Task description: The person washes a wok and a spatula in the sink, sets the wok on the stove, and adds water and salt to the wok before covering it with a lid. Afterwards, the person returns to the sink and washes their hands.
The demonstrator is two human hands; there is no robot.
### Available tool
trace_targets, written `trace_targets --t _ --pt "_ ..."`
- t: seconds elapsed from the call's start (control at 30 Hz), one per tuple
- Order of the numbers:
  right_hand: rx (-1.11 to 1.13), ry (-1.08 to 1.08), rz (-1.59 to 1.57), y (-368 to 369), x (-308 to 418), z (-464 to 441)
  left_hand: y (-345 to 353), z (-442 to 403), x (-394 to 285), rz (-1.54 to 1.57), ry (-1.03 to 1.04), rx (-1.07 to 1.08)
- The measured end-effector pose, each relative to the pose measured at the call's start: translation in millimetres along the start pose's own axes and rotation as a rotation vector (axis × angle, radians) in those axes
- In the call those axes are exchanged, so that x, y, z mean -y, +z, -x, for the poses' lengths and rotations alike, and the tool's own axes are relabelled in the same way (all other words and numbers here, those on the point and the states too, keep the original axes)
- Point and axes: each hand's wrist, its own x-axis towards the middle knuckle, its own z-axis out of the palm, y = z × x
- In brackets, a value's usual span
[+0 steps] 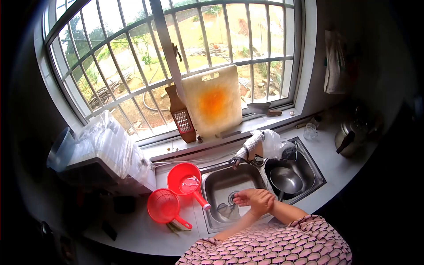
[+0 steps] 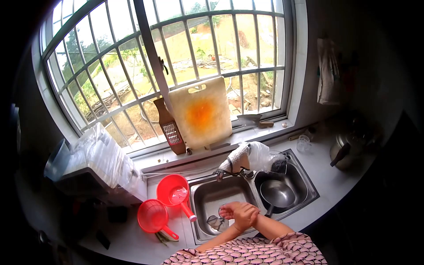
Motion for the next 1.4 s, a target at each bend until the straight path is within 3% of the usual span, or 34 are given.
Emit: trace_targets --t 0.17,0.37,0.5,0.57,0.6,0.63,0.7,0.77,0.83,0.87,0.9,0.97,1.03,1.07,1.1,1.2,1.23,1.3,1.33,1.4 --pt "-0.068 -0.104 -0.406 -15.3 -22.4 -31.9 -30.5 -7.0 23.8 0.032 0.182 -0.142" --pt "-0.125 -0.219 -0.465 -15.3 -24.0 -47.8 -39.0 -8.1 31.5 0.063 0.141 -0.187" --pt "-0.186 -0.270 -0.431 -14.4 -21.4 -45.5 -21.1 19.7 74.4 0.056 0.115 -0.211" --pt "-0.230 -0.273 -0.346 -19.0 -24.5 -38.3 -16.8 30.3 87.6 0.056 -0.026 -0.199" --pt "-0.190 -0.210 -0.214 -64.0 -41.4 -69.9 -18.4 34.7 96.5 -0.032 -0.114 -0.193" --pt "-0.190 -0.207 -0.215 -47.7 -34.1 -51.4 -20.2 41.6 106.8 -0.032 -0.117 -0.193" --pt "-0.183 -0.272 0.086 28.1 6.8 26.6 -17.9 59.0 131.6 0.152 -0.971 -0.193" --pt "-0.257 -0.316 0.175 44.5 14.8 34.6 2.9 87.5 172.5 0.285 -1.078 -0.220" --pt "-0.361 -1.000 0.982 49.7 4.9 21.3 11.5 101.2 174.1 0.407 -1.200 -0.241" --pt "-0.439 -1.095 1.261 56.7 -1.7 13.0 15.7 96.5 161.4 0.572 -1.257 -0.294" --pt "-0.439 -1.096 1.258 61.1 -15.5 4.6 20.7 89.7 148.9 0.741 -1.308 -0.349" --pt "-0.025 -1.119 1.769 65.1 -46.9 -8.8 17.4 75.0 137.4 0.912 -1.352 -0.406" --pt "0.076 -1.093 1.697 59.6 -53.2 -20.7 13.5 58.4 137.5 1.129 -1.610 -0.196" --pt "0.126 -1.074 1.662 54.8 -51.8 -25.4 16.1 61.5 142.0 1.048 -1.671 -0.190" --pt "0.175 -1.053 1.626 50.3 -50.3 -29.8 15.4 67.2 137.9 1.054 -1.672 -0.189" --pt "-0.199 -0.955 2.040 70.6 -24.4 -11.6 5.1 80.6 128.5 1.027 -1.478 -0.482" --pt "-0.200 -0.954 2.042 68.3 -22.9 -15.1 4.5 82.6 128.2 0.980 -1.452 -0.452" --pt "-0.135 -0.608 2.011 54.7 -17.6 -36.8 6.7 87.3 128.8 0.843 -1.400 -0.296" --pt "-0.008 -0.796 1.862 34.3 -18.5 -49.6 7.9 88.2 129.9 0.753 -1.353 -0.186" --pt "-0.013 -0.767 1.779 22.5 -15.5 -55.4 14.5 90.9 131.0 0.558 -1.238 0.019"
